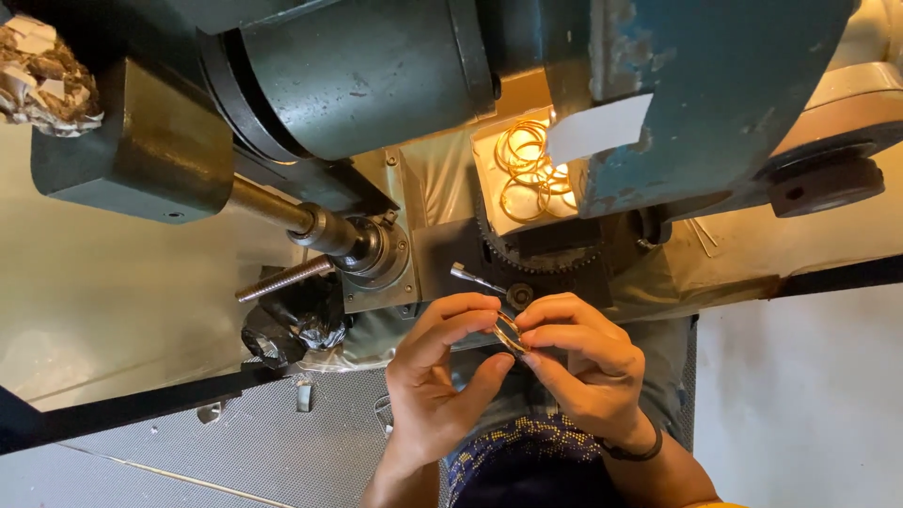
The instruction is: Using a specialized machine to shape or engrave metal rings, involving loading the ring, adjusting machine settings, and operating levers.
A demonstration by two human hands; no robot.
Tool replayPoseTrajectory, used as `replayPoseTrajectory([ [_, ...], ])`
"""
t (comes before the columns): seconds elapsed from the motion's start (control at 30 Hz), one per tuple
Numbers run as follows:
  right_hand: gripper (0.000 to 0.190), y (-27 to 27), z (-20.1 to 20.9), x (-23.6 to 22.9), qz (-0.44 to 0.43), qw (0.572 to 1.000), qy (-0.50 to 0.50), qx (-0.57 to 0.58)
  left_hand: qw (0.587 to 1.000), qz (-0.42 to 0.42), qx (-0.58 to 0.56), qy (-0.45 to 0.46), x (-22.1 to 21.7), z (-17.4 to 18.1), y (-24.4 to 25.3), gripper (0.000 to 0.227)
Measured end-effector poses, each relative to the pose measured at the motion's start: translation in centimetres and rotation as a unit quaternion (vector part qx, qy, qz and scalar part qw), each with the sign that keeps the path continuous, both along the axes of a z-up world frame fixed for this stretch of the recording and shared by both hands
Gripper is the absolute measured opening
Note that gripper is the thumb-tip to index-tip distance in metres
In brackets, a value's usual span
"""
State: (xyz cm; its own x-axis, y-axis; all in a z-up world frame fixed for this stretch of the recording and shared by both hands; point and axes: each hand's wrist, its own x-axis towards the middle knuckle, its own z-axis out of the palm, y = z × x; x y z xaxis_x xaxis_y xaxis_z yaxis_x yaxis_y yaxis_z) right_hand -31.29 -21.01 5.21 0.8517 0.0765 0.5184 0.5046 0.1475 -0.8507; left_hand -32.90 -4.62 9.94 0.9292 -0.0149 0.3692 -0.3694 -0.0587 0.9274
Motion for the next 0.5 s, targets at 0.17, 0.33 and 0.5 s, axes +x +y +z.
replayPoseTrajectory([
  [0.17,0.012,-0.12,-0.20,-0.09,0.002,1.000,0.002,0.002,1.000,0.004,-0.002,-0.002,-0.15,-0.25,-0.18,0.033],
  [0.33,0.014,-0.33,0.01,-0.02,-0.004,1.000,0.001,0.005,1.000,0.019,-0.006,0.005,-0.35,-0.61,-0.28,0.024],
  [0.5,0.014,-0.79,-0.46,-0.13,-0.003,1.000,0.007,0.014,0.999,0.032,-0.008,0.006,-0.44,-0.79,-0.53,0.021],
])
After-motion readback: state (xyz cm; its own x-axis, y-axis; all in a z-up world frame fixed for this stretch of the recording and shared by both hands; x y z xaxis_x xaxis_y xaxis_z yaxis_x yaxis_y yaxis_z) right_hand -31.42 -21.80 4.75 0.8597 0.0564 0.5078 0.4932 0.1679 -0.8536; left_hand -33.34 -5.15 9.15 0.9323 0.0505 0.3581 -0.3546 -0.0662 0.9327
